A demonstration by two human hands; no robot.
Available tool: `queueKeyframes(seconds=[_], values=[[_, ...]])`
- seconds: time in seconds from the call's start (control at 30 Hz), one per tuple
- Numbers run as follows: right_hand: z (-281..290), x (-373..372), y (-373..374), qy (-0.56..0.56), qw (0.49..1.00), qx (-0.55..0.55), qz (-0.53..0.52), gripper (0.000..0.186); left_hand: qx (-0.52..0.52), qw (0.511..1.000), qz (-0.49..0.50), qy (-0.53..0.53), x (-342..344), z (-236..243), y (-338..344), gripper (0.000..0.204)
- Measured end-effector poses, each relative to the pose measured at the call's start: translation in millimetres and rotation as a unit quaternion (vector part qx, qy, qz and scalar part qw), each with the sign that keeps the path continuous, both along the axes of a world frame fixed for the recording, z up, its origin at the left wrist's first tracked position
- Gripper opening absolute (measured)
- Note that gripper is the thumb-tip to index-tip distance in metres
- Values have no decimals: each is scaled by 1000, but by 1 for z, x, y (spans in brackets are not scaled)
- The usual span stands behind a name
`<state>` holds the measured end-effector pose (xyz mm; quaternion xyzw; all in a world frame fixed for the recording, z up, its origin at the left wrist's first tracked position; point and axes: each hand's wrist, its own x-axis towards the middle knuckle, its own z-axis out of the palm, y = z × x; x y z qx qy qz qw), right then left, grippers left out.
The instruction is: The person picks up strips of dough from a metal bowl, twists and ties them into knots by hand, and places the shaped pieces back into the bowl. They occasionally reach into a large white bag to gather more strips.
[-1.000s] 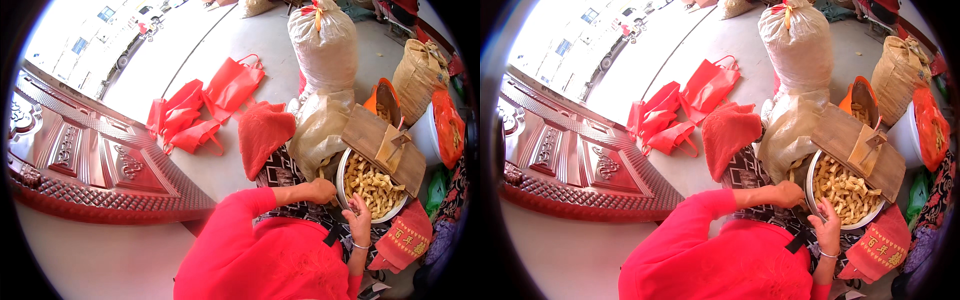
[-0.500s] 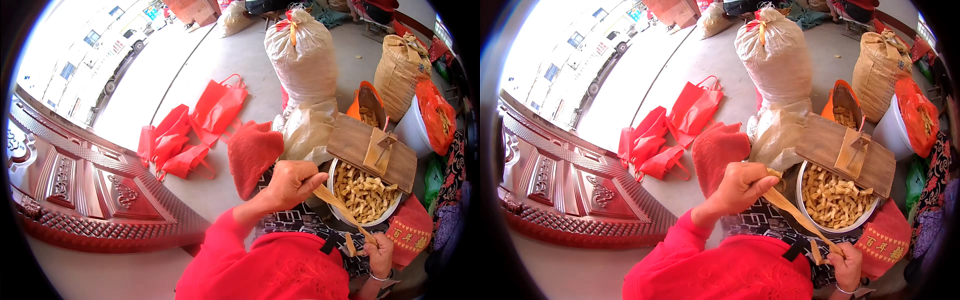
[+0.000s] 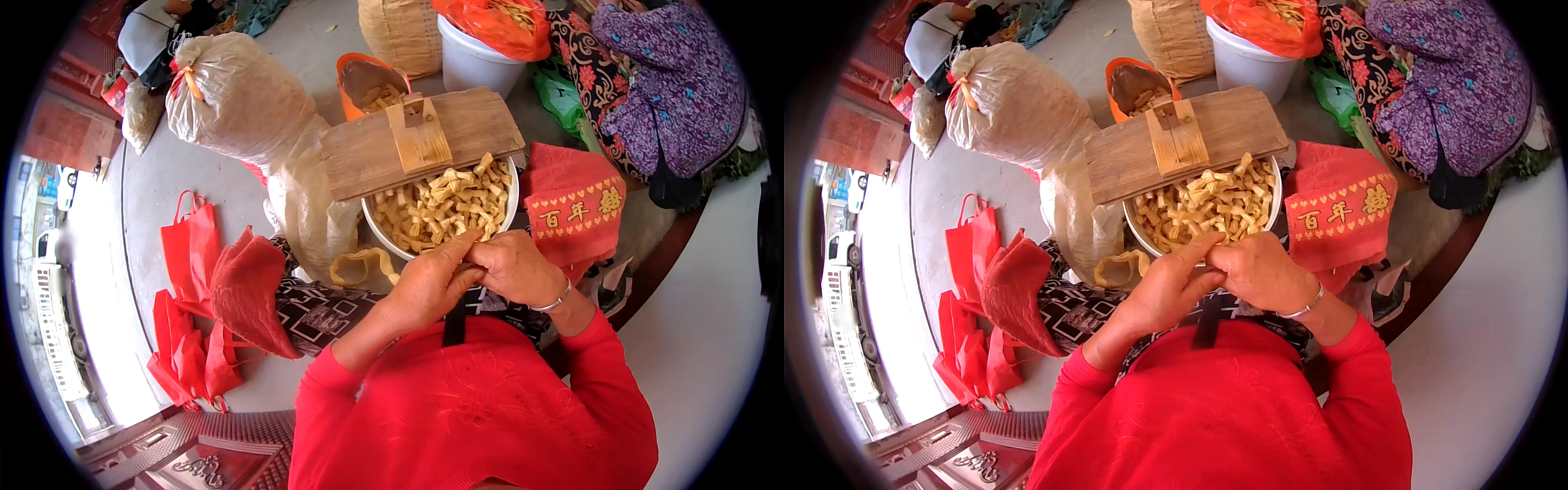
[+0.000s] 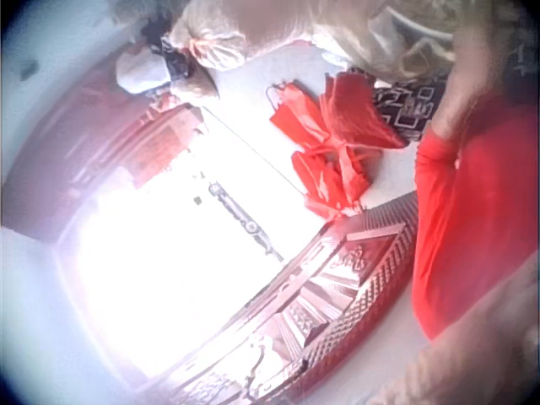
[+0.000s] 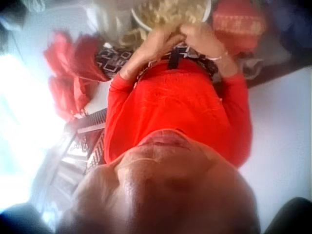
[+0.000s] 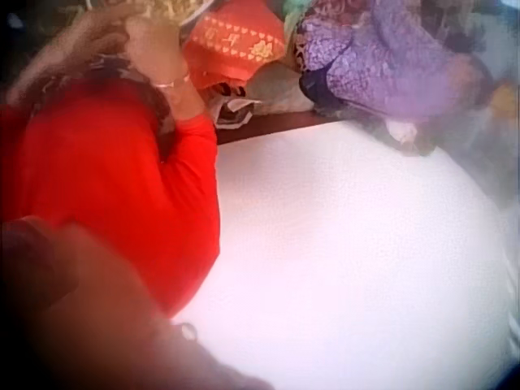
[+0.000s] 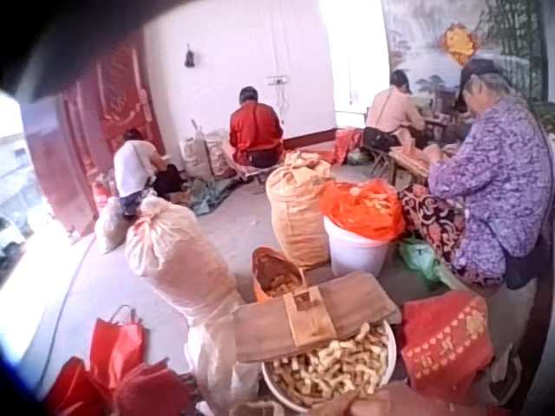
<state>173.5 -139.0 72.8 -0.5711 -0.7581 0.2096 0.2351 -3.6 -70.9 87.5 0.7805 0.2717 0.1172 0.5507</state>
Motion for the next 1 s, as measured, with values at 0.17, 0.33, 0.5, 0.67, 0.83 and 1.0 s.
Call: queueKeyframes(seconds=[0.17,0.33,0.5,0.67,0.83,1.0], values=[[1,36,-20,81,990,-109,-28,15,42,999,-1,30,-20,-33,10,18],[-5,35,-22,82,994,-38,-61,22,-19,998,36,56,-37,-41,12,17],[-9,37,-25,89,992,-79,-35,19,-40,996,73,21,-63,-53,17,17],[-6,44,-33,-85,990,-91,-63,21,54,990,115,68,-73,-61,19,16],[-10,24,-24,3,999,-35,-18,21,337,938,24,82,-31,-36,16,50],[-9,21,-10,-3,999,25,-45,19,32,996,-79,24,9,-47,12,33]])
